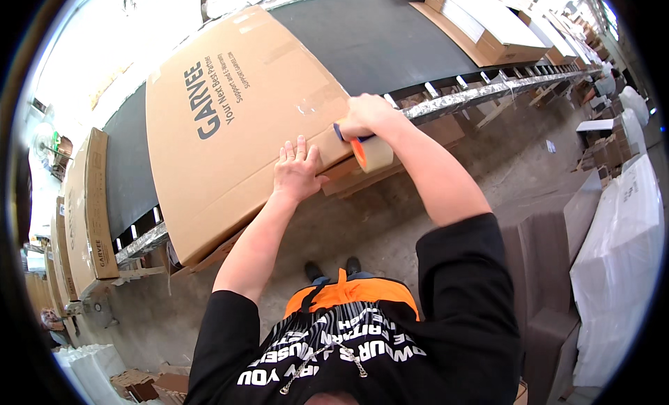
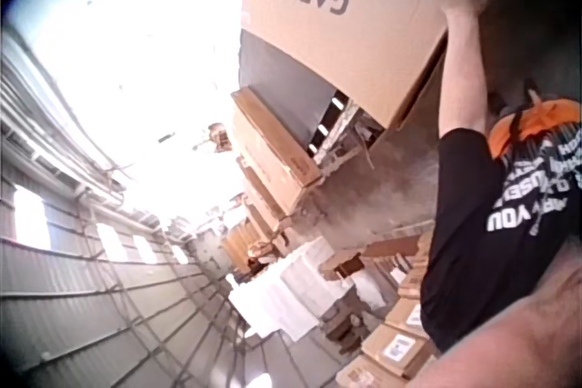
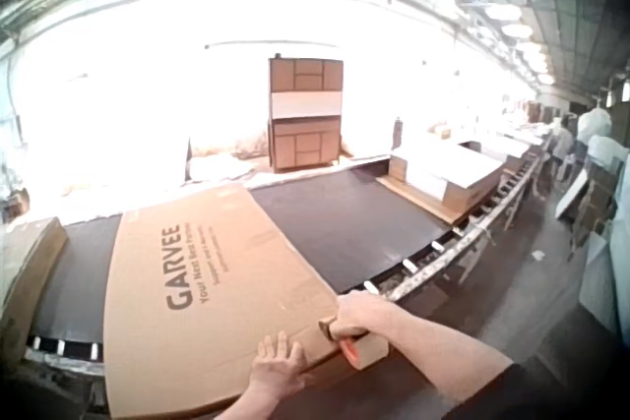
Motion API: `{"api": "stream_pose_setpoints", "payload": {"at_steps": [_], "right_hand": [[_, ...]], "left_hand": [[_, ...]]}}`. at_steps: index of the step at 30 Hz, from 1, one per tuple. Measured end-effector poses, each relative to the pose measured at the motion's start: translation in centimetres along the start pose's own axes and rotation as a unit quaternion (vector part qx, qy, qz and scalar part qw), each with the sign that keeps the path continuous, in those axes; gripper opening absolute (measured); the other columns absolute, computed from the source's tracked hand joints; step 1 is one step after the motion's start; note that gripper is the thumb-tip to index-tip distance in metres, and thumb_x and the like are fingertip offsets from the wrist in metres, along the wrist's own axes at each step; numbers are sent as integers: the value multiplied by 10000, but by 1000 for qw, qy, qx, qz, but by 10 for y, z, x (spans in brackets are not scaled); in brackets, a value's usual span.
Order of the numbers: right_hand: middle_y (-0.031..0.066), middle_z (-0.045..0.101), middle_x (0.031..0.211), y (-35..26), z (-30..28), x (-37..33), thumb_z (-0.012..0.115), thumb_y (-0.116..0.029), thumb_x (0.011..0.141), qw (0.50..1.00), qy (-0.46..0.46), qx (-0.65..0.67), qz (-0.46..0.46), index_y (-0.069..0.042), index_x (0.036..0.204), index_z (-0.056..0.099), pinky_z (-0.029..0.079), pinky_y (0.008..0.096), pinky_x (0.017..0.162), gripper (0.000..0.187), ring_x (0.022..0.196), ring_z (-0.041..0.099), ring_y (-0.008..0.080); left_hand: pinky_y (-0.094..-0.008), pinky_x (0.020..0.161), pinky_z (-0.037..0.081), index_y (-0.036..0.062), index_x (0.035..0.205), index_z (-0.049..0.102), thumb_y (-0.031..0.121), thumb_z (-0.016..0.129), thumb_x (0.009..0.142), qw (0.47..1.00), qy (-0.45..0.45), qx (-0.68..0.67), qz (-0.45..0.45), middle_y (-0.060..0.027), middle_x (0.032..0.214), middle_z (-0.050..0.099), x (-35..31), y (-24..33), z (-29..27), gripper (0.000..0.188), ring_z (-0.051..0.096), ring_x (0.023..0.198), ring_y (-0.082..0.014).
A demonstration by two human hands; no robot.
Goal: The person seals large cardboard boxes using a tape dispenser by applying tape along the edges and flaps of the boxes on a conveyor belt.
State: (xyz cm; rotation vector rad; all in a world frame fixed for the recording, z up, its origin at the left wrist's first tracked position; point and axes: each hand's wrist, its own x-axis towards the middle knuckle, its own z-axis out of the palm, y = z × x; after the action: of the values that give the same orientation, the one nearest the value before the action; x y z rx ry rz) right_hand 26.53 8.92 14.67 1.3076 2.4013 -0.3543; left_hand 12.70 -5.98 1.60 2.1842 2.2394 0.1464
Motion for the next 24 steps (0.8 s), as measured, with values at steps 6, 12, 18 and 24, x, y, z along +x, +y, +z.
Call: {"api": "stream_pose_setpoints", "payload": {"at_steps": [6,12,18,24], "right_hand": [[217,717,966,15,71,-68,621,-253,652,999,-45,20,-16,-11,953,731,565,417,855,402,952,704,344],[143,729,902,-3,143,-8,667,-232,655,999,-18,-18,-39,-72,895,756,558,395,827,301,936,698,305],[238,577,1157,-20,283,-1,698,-358,707,993,-19,120,13,-134,1112,674,550,441,836,464,954,662,359],[207,607,1119,-56,344,-63,668,-323,651,979,-88,182,14,-167,1158,659,559,436,835,531,1010,667,351]], "left_hand": [[-517,1113,366,72,1336,491,504,806,699,1000,15,19,-18,-250,1481,419,-9,-9,6,831,438,1318,-497],[-522,1078,409,73,1296,533,495,834,654,998,54,30,6,-255,1431,473,2,-3,4,825,499,1252,-510],[-526,1024,459,58,1260,558,496,851,612,996,73,49,27,-272,1388,505,-13,-7,7,836,535,1204,-515],[-562,1039,432,61,1289,535,526,838,625,997,64,42,22,-282,1417,468,-14,-18,7,865,496,1236,-536]]}}
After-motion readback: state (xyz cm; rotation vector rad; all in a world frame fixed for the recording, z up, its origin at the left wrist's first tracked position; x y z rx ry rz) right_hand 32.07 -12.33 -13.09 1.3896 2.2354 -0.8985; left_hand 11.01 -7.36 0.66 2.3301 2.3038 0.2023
